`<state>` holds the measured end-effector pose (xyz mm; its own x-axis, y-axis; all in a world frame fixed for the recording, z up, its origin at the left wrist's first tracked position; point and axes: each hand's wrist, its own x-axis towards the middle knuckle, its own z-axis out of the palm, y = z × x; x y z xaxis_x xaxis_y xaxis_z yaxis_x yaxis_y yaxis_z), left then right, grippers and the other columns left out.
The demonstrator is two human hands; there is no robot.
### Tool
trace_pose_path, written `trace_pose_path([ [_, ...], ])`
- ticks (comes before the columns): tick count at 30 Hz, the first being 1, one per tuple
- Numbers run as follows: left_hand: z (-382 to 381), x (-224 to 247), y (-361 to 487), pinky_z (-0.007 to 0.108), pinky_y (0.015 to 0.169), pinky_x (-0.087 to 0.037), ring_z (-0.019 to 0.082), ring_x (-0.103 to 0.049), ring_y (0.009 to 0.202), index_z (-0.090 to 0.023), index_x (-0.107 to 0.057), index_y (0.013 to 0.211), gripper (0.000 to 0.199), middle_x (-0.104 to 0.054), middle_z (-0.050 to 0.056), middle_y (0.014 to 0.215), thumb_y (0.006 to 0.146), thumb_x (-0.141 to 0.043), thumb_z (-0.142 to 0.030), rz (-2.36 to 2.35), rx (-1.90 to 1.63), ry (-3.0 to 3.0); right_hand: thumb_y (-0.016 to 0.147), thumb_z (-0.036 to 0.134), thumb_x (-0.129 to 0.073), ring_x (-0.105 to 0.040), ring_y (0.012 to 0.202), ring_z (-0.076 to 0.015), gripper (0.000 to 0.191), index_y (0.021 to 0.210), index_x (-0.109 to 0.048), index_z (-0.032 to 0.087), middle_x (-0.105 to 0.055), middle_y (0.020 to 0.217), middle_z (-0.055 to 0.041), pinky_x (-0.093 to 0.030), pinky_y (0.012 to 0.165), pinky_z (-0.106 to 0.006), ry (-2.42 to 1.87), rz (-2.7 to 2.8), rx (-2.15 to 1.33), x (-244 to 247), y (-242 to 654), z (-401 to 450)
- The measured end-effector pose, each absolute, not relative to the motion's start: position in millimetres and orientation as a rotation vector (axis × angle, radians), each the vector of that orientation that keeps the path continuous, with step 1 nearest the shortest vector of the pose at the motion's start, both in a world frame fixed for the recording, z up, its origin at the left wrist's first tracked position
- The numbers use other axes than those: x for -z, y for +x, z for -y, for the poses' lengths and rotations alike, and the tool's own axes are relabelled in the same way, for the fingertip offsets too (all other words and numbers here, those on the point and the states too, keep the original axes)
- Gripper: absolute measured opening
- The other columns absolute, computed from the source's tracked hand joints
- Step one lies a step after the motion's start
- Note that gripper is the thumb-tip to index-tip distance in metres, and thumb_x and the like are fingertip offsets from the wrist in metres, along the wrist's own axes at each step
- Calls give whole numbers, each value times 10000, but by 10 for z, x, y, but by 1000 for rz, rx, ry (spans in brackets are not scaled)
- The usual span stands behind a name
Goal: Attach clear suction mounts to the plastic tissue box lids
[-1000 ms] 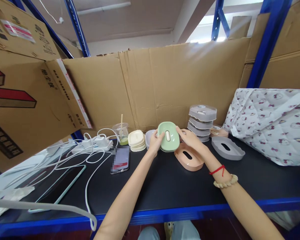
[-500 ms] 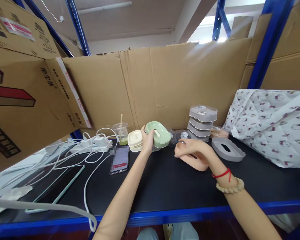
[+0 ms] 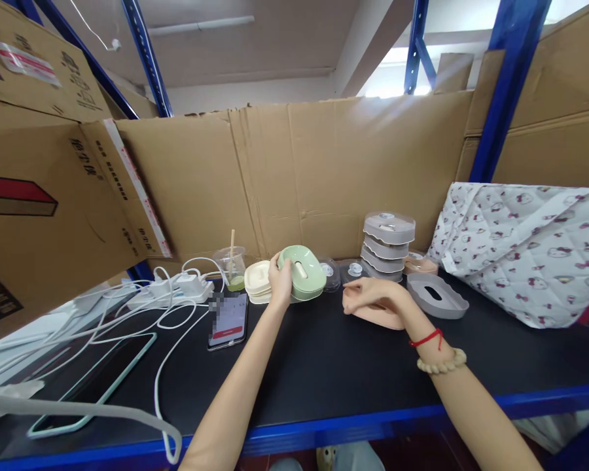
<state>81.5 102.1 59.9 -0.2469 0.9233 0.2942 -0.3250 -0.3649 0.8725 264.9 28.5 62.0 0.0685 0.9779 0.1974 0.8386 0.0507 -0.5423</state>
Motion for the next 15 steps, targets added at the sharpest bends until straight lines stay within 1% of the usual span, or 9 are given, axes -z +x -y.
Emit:
trace_pose_path([
  [1, -1028, -598, 811, 289, 861, -429, 182, -572, 887, -187, -572, 758, 147, -605, 26, 826, 636, -542, -111, -866, -1724, 1024, 318, 315, -801, -562, 652, -84, 611, 907, -703, 184, -672, 922, -46, -417, 557, -176, -1866, 1770, -356, -636, 2636, -274],
  [2, -1031, -597, 808, 282, 814, -441, 173, -572, 833, -181, -562, 739, 121, -592, 19, 783, 637, -534, -122, -864, -1687, 990, 327, 321, -800, -571, 675, -89, 666, 969, -692, 182, -666, 975, -56, -423, 570, -178, -1895, 1724, -403, -667, 2637, -252],
  [3, -1028, -599, 807, 274, 767, -445, 161, -565, 777, -178, -549, 719, 97, -575, 10, 742, 636, -529, -132, -863, -1652, 960, 369, 358, -790, -573, 681, -89, 674, 1010, -680, 179, -663, 992, -61, -424, 578, -181, -1893, 1662, -443, -712, 2657, -220],
  [4, -1020, -603, 809, 264, 722, -442, 148, -551, 726, -176, -535, 699, 75, -556, 0, 707, 634, -526, -140, -861, -1624, 935, 432, 408, -766, -570, 669, -87, 631, 1010, -678, 170, -667, 967, -63, -422, 579, -185, -1856, 1585, -430, -764, 2704, -182],
  [6, -994, -619, 816, 242, 658, -422, 122, -512, 649, -173, -509, 663, 48, -522, -18, 658, 627, -523, -145, -855, -1599, 894, 565, 462, -688, -566, 644, -87, 485, 939, -693, 154, -674, 884, -61, -419, 583, -192, -1826, 1375, -306, -867, 2881, -100],
  [8, -966, -639, 826, 228, 617, -397, 106, -480, 606, -169, -498, 642, 40, -504, -28, 634, 620, -519, -144, -845, -1591, 871, 645, 413, -633, -583, 673, -100, 351, 874, -698, 155, -673, 866, -57, -428, 609, -197, -1889, 1095, -63, -933, 3146, -39],
  [10, -944, -654, 839, 222, 590, -378, 98, -459, 585, -164, -501, 642, 39, -500, -32, 622, 612, -517, -144, -845, -1585, 847, 663, 313, -614, -610, 760, -125, 306, 930, -689, 184, -671, 904, -51, -452, 662, -208, -2027, 851, 137, -941, 3440, -34],
  [12, -931, -656, 855, 221, 577, -369, 97, -456, 579, -160, -513, 657, 57, -507, -33, 620, 601, -520, -153, -836, -1565, 824, 644, 295, -640, -619, 897, -178, 429, 1062, -651, 198, -655, 999, -75, -479, 748, -253, -2216, 758, 248, -893, 3701, -92],
  [15, -926, -637, 886, 224, 581, -372, 105, -478, 598, -160, -529, 688, 114, -532, -27, 643, 576, -540, -172, -809, -1518, 808, 660, 372, -648, -556, 1108, -256, 693, 1309, -487, 187, -570, 1199, -132, -470, 882, -337, -2397, 965, 371, -766, 3970, -244],
])
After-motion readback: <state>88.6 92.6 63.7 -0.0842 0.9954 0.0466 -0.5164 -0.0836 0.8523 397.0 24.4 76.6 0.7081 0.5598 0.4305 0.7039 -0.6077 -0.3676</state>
